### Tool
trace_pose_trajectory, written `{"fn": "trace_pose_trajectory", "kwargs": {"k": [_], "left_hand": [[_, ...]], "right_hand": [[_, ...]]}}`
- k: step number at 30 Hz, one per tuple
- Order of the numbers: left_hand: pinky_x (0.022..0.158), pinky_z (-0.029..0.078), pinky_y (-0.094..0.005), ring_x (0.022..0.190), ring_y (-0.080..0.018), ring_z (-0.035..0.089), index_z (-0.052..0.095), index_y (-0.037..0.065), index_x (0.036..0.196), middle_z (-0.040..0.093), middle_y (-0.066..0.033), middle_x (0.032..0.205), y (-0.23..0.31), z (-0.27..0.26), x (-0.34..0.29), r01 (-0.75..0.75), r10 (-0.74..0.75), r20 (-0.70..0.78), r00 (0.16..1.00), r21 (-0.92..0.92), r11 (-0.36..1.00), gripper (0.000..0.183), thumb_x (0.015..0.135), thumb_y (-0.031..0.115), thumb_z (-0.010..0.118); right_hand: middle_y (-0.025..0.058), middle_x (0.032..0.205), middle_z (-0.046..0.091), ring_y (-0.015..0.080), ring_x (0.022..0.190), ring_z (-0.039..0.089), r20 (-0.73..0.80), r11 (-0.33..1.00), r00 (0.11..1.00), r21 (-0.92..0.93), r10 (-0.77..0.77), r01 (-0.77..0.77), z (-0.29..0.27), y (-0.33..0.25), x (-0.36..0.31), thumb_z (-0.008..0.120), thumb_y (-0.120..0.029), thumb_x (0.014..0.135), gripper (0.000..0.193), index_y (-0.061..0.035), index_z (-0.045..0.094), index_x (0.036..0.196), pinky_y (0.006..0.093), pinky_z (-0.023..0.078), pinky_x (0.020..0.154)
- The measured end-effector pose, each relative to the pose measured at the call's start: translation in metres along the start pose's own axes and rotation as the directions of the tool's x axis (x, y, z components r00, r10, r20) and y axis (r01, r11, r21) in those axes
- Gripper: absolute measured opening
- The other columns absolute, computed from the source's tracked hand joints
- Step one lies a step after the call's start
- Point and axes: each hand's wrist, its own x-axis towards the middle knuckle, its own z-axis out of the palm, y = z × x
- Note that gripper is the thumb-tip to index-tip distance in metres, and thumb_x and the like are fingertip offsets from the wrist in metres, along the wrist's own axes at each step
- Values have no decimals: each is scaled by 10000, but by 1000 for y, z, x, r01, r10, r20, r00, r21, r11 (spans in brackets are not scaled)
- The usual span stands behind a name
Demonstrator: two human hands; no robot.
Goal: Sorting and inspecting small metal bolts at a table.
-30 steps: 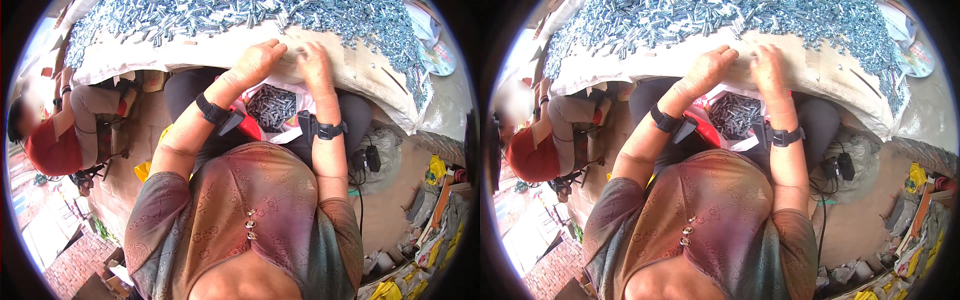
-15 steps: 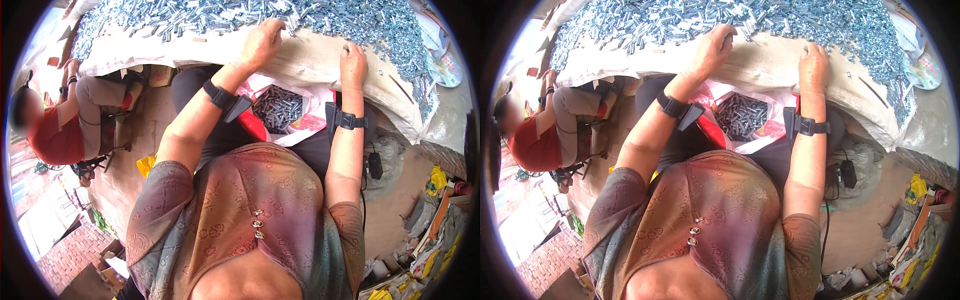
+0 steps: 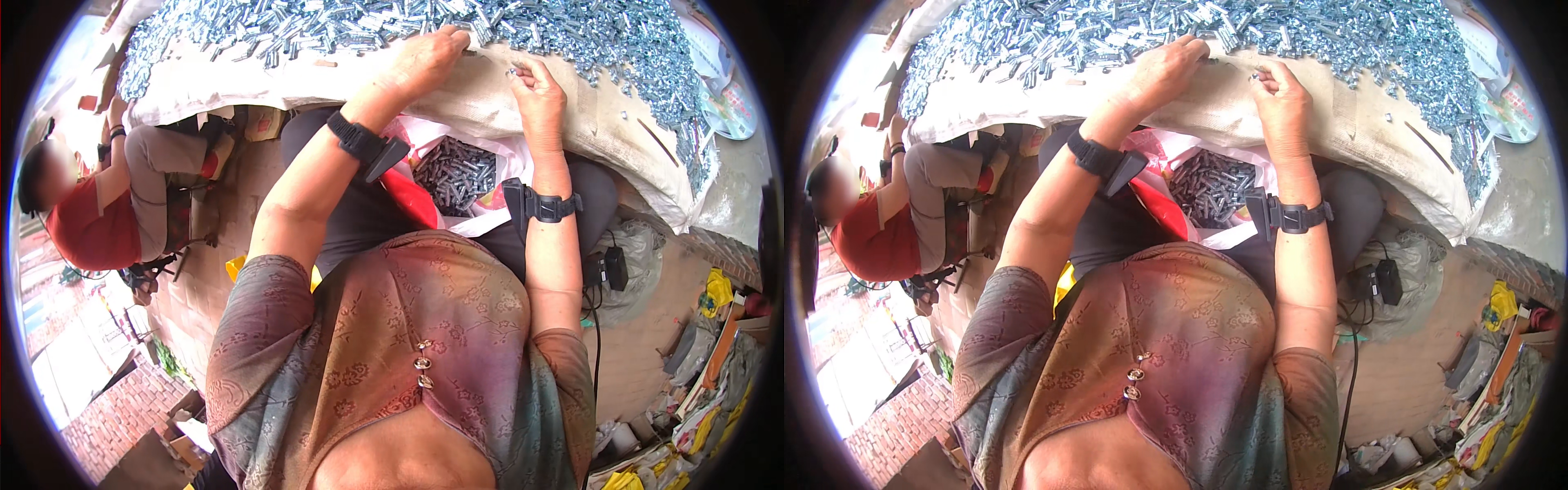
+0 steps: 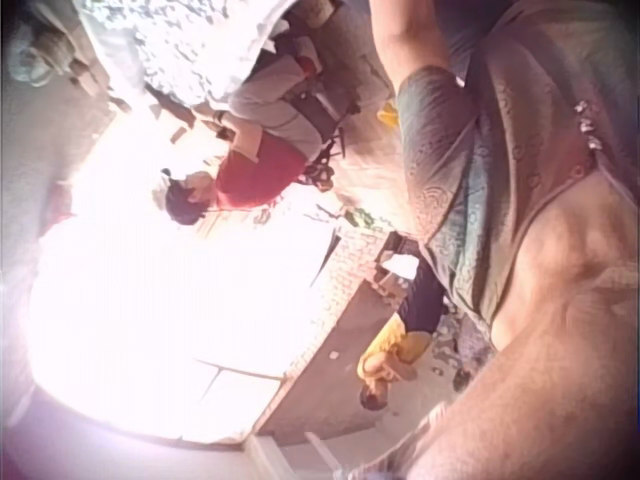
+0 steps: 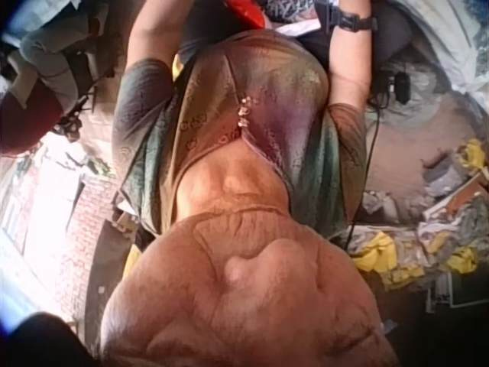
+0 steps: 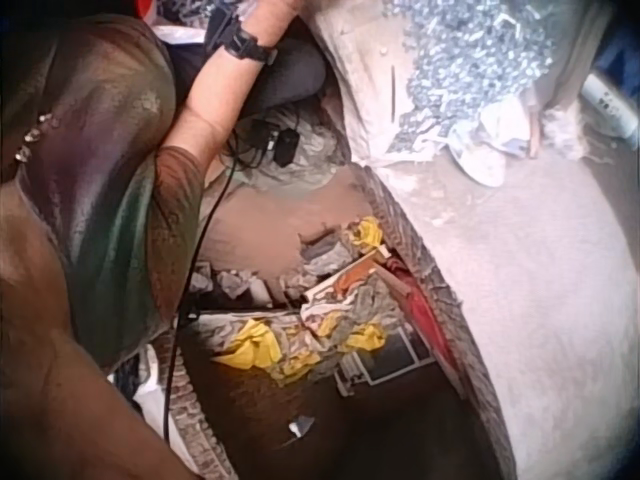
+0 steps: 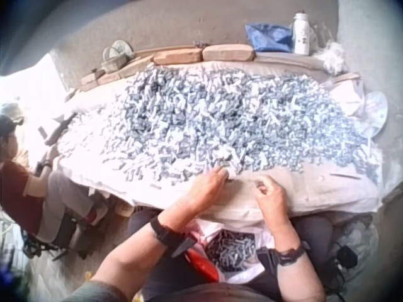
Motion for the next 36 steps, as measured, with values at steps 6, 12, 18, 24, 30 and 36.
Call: {"fn": "trace_pose_trajectory", "kwargs": {"k": [6, 12, 18, 24, 30, 36], "left_hand": [[647, 481, -344, 698, -271, 595, 553, 40, 950, 595, -133, 810, 11, -17, -26, 120, -132, -19, 991, -305, 945, 148, 805, 71, 565], [621, 462, -256, 657, -116, 555, 558, 36, 958, 573, -48, 739, 19, -22, -37, 277, -271, 111, 956, -645, 712, 134, 831, 75, 581], [611, 452, -233, 657, -84, 534, 567, 29, 924, 562, -25, 723, 23, -23, -39, 294, -296, 125, 947, -708, 642, 101, 825, 48, 580], [599, 429, -204, 665, -55, 499, 591, 38, 922, 549, 5, 715, 23, -19, -43, 282, -330, 131, 935, -838, 467, 89, 841, 74, 595], [546, 390, -170, 628, -34, 469, 607, 50, 916, 546, 23, 718, 22, -17, -44, 322, -373, 194, 907, -892, 319, 86, 852, 107, 607], [546, 418, -202, 624, -57, 512, 598, 42, 930, 570, -1, 723, 22, -10, -37, 244, -345, 63, 936, -825, 510, 104, 839, 92, 608]], "right_hand": [[58, 862, 625, 113, 745, 605, 209, 888, 967, 406, 142, -218, 6, -14, -8, 623, 5, 780, 222, 39, 585, 997, 229, 490, 709], [31, 853, 632, 76, 740, 575, 274, 808, 957, 540, 95, -235, 12, -19, -16, 647, -22, 766, 217, 7, 610, 979, 202, 463, 695], [26, 855, 620, 78, 743, 573, 296, 783, 950, 565, 101, -259, 18, -17, -19, 653, -39, 773, 214, 5, 602, 976, 206, 459, 705], [32, 853, 617, 91, 744, 582, 307, 716, 944, 632, 120, -296, 19, -14, -20, 644, -32, 785, 196, 4, 599, 973, 221, 474, 714], [61, 897, 614, 117, 779, 598, 342, 685, 935, 658, 100, -314, 18, -12, -21, 616, -13, 808, 211, 27, 570, 1010, 235, 496, 745], [36, 801, 639, 138, 720, 598, 212, 939, 977, 333, 9, -81, 22, -16, -20, 644, -37, 766, 164, -11, 612, 925, 257, 480, 696]]}}
